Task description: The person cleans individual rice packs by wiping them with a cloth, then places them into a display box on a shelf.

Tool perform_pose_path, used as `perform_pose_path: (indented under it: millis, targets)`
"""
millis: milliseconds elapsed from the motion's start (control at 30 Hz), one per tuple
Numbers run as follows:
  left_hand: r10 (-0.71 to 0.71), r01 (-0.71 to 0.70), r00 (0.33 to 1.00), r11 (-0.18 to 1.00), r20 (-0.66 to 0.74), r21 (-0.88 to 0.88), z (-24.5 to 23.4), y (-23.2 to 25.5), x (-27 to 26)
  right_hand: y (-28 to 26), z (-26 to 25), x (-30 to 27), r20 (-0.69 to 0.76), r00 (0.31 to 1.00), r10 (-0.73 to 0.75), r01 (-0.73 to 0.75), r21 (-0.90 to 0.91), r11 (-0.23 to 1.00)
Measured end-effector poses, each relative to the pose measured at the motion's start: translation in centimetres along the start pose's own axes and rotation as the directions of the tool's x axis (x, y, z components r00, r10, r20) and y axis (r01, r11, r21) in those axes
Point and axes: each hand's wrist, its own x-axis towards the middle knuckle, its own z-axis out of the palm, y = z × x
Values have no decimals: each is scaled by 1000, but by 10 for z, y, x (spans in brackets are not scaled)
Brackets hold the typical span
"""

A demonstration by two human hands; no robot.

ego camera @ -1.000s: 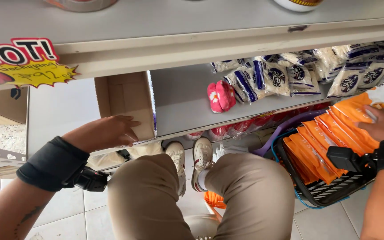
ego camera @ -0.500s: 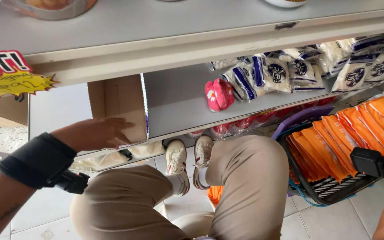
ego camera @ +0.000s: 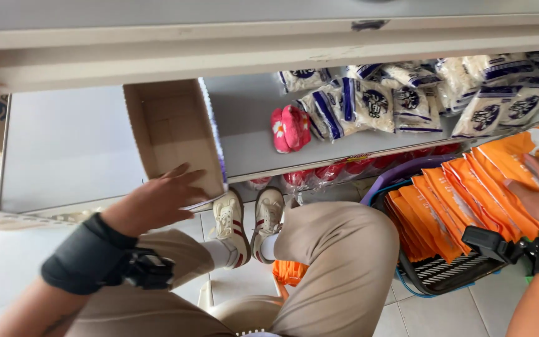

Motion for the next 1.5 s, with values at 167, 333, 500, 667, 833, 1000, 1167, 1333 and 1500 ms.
perform_pose_path:
  millis: [167, 333, 500, 667, 833, 1000, 1167, 1333, 1500]
  targets:
    - [-471, 465, 881, 878, -32, -114, -20, 54, 31, 50, 49, 19, -55, 992, -117, 129, 406, 904]
    - [-506, 498, 858, 861, -90, -101, -19, 61, 31, 41, 56, 42, -24, 990, -141, 139, 381, 914]
    - [-511, 495, 853, 857, -112, -140, -20, 65, 36, 43, 52, 34, -8, 994, -109, 105, 341, 934]
    - [-500, 467, 849, 861, -168, -203, -26, 72, 47, -8, 24, 36, -39, 980, -195, 197, 49, 979]
    - [-496, 449, 841, 863, -217, -230, -14, 77, 57, -197, -23, 47, 33, 954, -299, 298, 48, 953]
    - [-552, 466, 785, 826, -283, -317, -16, 89, 65, -311, 29, 90, 183, 861, -475, 424, 258, 868]
    - [-640, 335, 635, 733, -433, -592, -45, 111, 52, -341, 97, 123, 312, 852, -422, 401, 130, 907]
    - [-777, -62, 553, 322, -301, -945, -14, 111, 42, -342, 74, 109, 215, 852, -477, 459, 130, 879]
    - [-825, -467, 537, -115, -177, -877, 21, 114, 70, -376, 16, 72, 239, 907, -347, 335, 88, 938]
